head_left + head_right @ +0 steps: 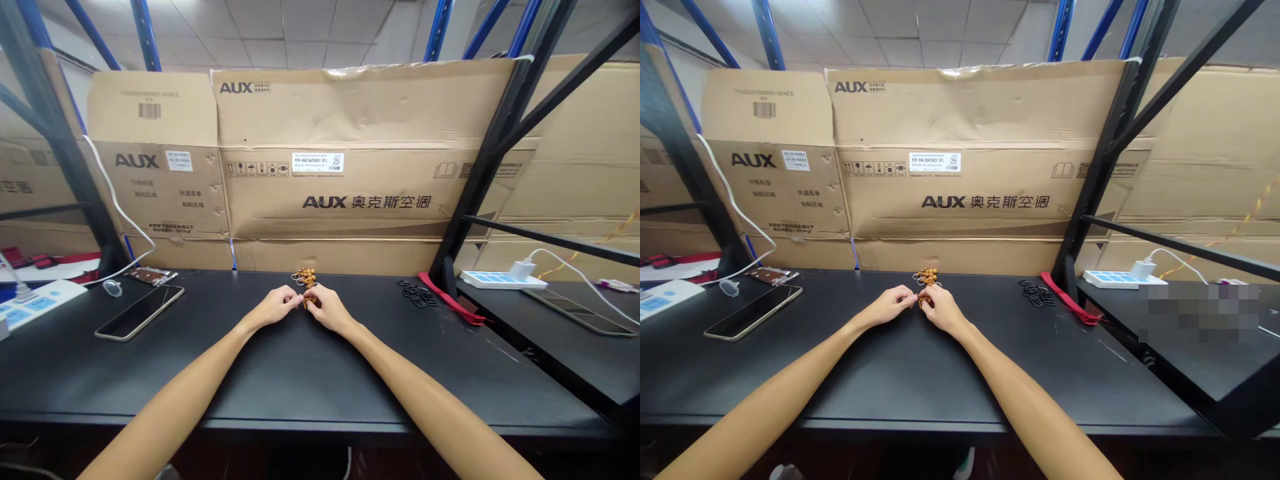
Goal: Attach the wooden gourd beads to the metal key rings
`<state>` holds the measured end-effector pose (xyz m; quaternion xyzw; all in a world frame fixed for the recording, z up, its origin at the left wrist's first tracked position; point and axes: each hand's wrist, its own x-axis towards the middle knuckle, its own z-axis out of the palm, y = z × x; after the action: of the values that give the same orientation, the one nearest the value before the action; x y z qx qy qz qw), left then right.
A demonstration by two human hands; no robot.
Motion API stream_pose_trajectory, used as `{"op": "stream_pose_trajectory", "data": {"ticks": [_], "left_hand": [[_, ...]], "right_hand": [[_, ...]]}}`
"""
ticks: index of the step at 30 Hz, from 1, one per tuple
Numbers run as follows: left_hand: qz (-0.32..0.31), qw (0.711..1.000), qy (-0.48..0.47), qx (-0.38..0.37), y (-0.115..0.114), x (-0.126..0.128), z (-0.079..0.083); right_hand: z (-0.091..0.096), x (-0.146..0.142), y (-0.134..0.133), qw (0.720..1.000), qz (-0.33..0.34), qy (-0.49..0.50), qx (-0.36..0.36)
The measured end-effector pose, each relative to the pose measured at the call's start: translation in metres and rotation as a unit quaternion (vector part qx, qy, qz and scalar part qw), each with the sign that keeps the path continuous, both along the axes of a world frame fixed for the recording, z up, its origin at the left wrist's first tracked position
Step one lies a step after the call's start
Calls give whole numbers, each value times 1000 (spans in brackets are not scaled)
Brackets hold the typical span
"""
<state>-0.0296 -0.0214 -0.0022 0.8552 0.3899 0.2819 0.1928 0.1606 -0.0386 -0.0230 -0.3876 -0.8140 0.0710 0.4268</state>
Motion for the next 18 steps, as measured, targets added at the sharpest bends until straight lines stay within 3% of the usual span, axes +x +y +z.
{"op": "stream_pose_trajectory", "data": {"ticks": [10,18], "left_hand": [[-23,1000,-9,-3,3,-3,-1],[-19,1000,-13,8,4,-2,-2]], "right_hand": [[-3,3,4,999,-21,-22,-13],[-2,2,2,1000,19,-11,-4]]}}
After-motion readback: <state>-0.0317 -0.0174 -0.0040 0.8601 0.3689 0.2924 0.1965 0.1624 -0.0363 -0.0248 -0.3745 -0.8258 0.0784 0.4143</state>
